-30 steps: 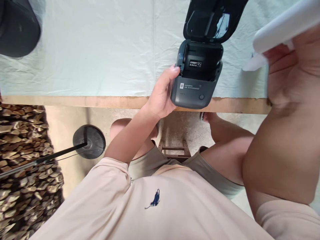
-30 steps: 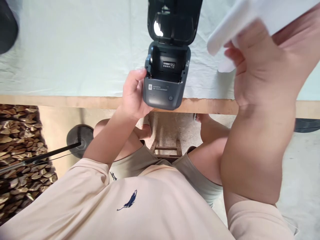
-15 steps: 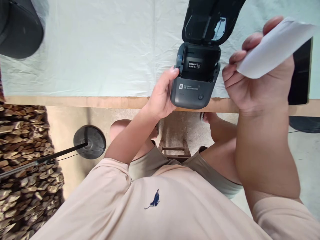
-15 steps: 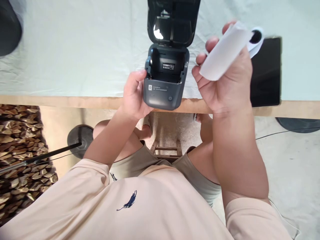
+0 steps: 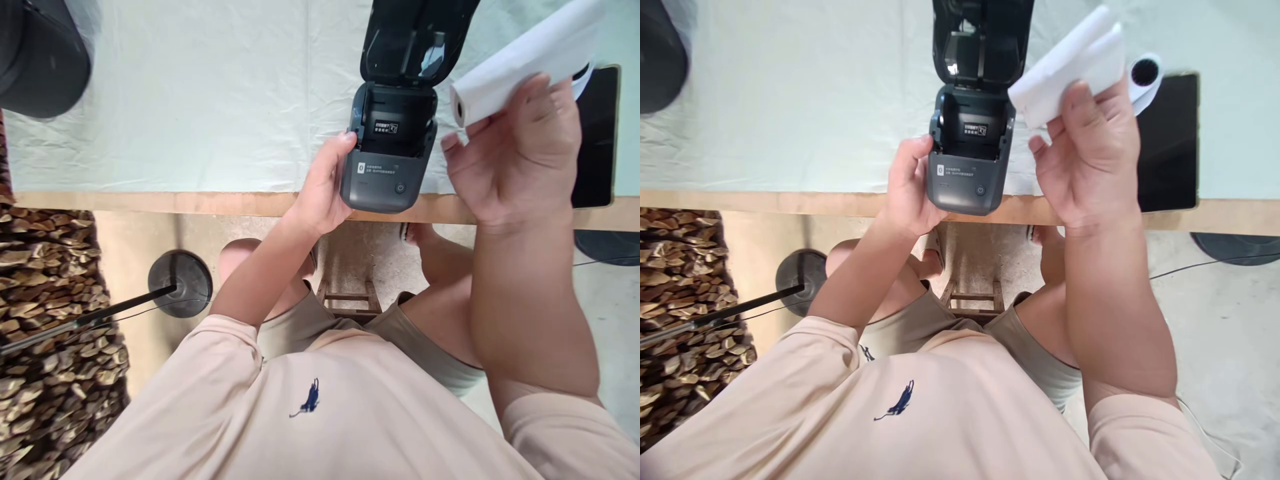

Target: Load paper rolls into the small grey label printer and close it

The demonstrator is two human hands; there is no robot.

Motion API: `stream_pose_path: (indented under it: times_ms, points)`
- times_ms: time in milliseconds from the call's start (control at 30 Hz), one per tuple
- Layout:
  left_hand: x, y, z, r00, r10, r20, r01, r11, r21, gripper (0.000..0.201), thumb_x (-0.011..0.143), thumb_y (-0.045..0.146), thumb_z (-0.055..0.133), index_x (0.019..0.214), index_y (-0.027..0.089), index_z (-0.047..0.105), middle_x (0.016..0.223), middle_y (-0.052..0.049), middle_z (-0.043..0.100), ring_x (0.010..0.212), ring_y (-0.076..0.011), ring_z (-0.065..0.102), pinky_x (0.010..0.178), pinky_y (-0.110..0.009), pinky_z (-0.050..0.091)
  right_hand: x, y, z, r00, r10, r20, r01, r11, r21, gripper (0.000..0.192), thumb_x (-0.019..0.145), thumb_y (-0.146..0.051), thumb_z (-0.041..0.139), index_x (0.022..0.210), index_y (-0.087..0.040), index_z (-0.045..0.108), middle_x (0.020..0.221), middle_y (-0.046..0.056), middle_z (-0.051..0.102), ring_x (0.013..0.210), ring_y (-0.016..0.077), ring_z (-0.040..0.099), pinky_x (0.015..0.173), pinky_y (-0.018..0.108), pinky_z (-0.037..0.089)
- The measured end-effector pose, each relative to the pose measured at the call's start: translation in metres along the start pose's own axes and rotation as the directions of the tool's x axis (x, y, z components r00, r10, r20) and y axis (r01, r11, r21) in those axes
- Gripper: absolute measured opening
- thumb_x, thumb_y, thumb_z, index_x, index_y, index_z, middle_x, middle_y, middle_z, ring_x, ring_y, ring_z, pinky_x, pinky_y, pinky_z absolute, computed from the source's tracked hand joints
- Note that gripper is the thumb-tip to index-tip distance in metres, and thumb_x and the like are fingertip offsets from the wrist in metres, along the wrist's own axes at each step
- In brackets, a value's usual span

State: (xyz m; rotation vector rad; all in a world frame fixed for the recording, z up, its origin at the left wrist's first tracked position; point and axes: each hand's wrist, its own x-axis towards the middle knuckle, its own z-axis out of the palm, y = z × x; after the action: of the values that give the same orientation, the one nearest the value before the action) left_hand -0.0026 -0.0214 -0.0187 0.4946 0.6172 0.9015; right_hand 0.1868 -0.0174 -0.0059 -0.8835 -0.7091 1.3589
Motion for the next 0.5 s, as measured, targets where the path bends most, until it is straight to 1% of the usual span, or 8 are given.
stream_pose_path:
  times_ms: [67, 100, 200, 267, 333, 367, 433, 500]
  points:
    - [0.000, -0.001, 0.001, 1.000, 0.003, -0.007, -0.003, 1.000, 0.002, 0.030, 0.094, 0.037, 0.045, 0.088, 0.015, 0.064, 0.078, -0.002, 0.066, 0.075, -0.0140, 0.067, 0.068, -0.024, 0.054, 0.000, -0.001, 0.001, 0.999, -0.048, -0.004, 0.048, 0.999, -0.003, 0.043, 0.054, -0.041, 0.092, 0.087, -0.034, 0.063, 0.086, -0.013, 0.063, 0.074, 0.0020, 0.061, 0.049, 0.011, 0.045]
    - [0.000, -0.001, 0.001, 1.000, 0.007, -0.016, -0.007, 1.000, 0.009, 0.030, 0.095, 0.037, 0.045, 0.089, 0.015, 0.064, 0.078, -0.002, 0.066, 0.076, -0.0142, 0.068, 0.068, -0.023, 0.054, 0.001, -0.002, 0.002, 0.998, -0.061, 0.006, 0.061, 0.998, -0.003, 0.045, 0.053, -0.037, 0.093, 0.087, -0.037, 0.064, 0.086, -0.014, 0.062, 0.072, 0.0005, 0.060, 0.049, 0.009, 0.045]
    - [0.000, -0.002, 0.002, 0.999, 0.008, -0.043, -0.006, 0.999, 0.031, 0.029, 0.095, 0.037, 0.044, 0.091, 0.015, 0.062, 0.082, -0.002, 0.067, 0.086, -0.0166, 0.071, 0.071, -0.024, 0.054, 0.001, -0.003, 0.006, 0.997, -0.058, 0.044, 0.058, 0.998, -0.007, 0.048, 0.053, -0.023, 0.090, 0.087, -0.046, 0.066, 0.091, -0.017, 0.062, 0.076, -0.0023, 0.062, 0.063, 0.007, 0.055]
    - [0.000, -0.002, 0.003, 0.999, 0.012, -0.045, -0.010, 0.999, 0.042, 0.029, 0.095, 0.037, 0.044, 0.092, 0.015, 0.062, 0.081, -0.002, 0.067, 0.093, -0.0187, 0.072, 0.074, -0.025, 0.056, 0.000, -0.002, 0.009, 0.997, -0.064, 0.035, 0.065, 0.998, -0.007, 0.046, 0.057, -0.014, 0.083, 0.085, -0.046, 0.067, 0.094, -0.019, 0.062, 0.083, -0.0020, 0.065, 0.077, 0.011, 0.060]
    - [0.000, -0.001, 0.004, 0.999, 0.017, -0.030, -0.015, 0.999, 0.052, 0.030, 0.095, 0.037, 0.042, 0.092, 0.015, 0.062, 0.077, -0.003, 0.067, 0.098, -0.0203, 0.071, 0.079, -0.027, 0.058, -0.001, -0.001, 0.012, 0.995, -0.096, -0.010, 0.096, 0.995, -0.010, 0.040, 0.061, -0.010, 0.076, 0.083, -0.041, 0.066, 0.094, -0.020, 0.062, 0.085, -0.0019, 0.066, 0.082, 0.013, 0.059]
    - [0.000, -0.001, 0.004, 1.000, 0.020, -0.022, -0.019, 0.999, 0.051, 0.029, 0.096, 0.036, 0.041, 0.092, 0.016, 0.062, 0.076, -0.003, 0.067, 0.101, -0.0207, 0.071, 0.083, -0.028, 0.058, -0.001, -0.001, 0.013, 0.994, -0.108, -0.033, 0.107, 0.994, -0.021, 0.036, 0.064, -0.011, 0.073, 0.084, -0.039, 0.065, 0.093, -0.019, 0.062, 0.085, -0.0010, 0.066, 0.081, 0.014, 0.059]
    - [-0.001, 0.000, 0.005, 1.000, 0.026, -0.008, -0.026, 0.999, 0.043, 0.029, 0.097, 0.035, 0.040, 0.090, 0.017, 0.061, 0.075, -0.003, 0.067, 0.105, -0.0208, 0.070, 0.087, -0.029, 0.058, -0.001, 0.000, 0.015, 0.990, -0.124, -0.068, 0.120, 0.991, -0.054, 0.027, 0.067, -0.018, 0.072, 0.084, -0.035, 0.062, 0.090, -0.015, 0.061, 0.083, 0.0017, 0.066, 0.070, 0.014, 0.057]
    - [-0.002, 0.001, 0.005, 1.000, 0.019, -0.002, -0.019, 1.000, 0.023, 0.026, 0.096, 0.036, 0.043, 0.089, 0.019, 0.060, 0.075, -0.002, 0.067, 0.102, -0.0197, 0.070, 0.081, -0.026, 0.057, 0.000, 0.001, 0.016, 0.983, -0.165, -0.078, 0.159, 0.984, -0.078, 0.026, 0.065, -0.025, 0.077, 0.083, -0.032, 0.061, 0.087, -0.011, 0.059, 0.075, 0.0035, 0.063, 0.057, 0.014, 0.050]
